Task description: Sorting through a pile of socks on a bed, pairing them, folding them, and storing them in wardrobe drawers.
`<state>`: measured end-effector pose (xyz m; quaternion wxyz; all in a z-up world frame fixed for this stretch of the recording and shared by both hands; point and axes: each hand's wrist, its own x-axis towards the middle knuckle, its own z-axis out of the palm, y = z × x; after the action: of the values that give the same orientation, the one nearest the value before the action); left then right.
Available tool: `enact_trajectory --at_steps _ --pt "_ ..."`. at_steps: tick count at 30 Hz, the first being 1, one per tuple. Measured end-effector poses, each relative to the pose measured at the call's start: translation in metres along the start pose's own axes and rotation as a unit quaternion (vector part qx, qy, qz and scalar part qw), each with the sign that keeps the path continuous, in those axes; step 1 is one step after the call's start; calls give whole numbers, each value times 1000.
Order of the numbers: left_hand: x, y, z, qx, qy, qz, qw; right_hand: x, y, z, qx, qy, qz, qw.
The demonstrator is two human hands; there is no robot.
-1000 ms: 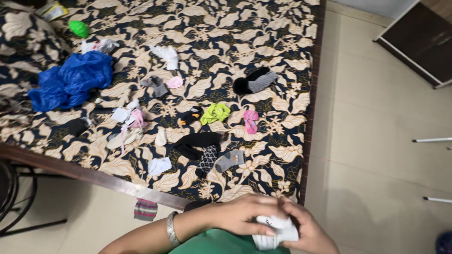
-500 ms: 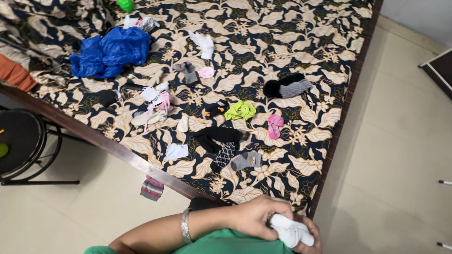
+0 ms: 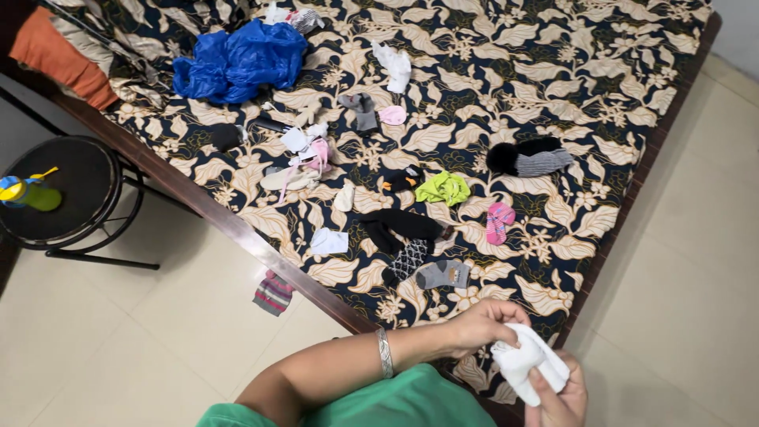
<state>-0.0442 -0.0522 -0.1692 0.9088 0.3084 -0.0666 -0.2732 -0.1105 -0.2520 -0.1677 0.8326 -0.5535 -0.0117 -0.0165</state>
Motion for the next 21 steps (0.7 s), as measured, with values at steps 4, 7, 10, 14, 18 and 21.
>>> enact_trajectory --at_steps 4,7,10,14,18,21 --pt "-37 -18 -16 116 58 3 992 -38 50 -21 -2 15 15 1000" --pt "-69 -40 -31 233 72 -2 970 -72 95 -48 -52 24 31 998" --pt "-98 -61 -45 320 68 0 945 -114 130 -56 -142 96 91 981" --pt "-125 -63 -45 453 56 -108 883 -161 150 -48 -323 181 173 913" --pt "-126 -29 -11 392 66 -221 891 -139 66 41 -565 213 140 784" --pt "-125 -12 10 488 39 -68 869 -138 37 54 -608 269 55 745"
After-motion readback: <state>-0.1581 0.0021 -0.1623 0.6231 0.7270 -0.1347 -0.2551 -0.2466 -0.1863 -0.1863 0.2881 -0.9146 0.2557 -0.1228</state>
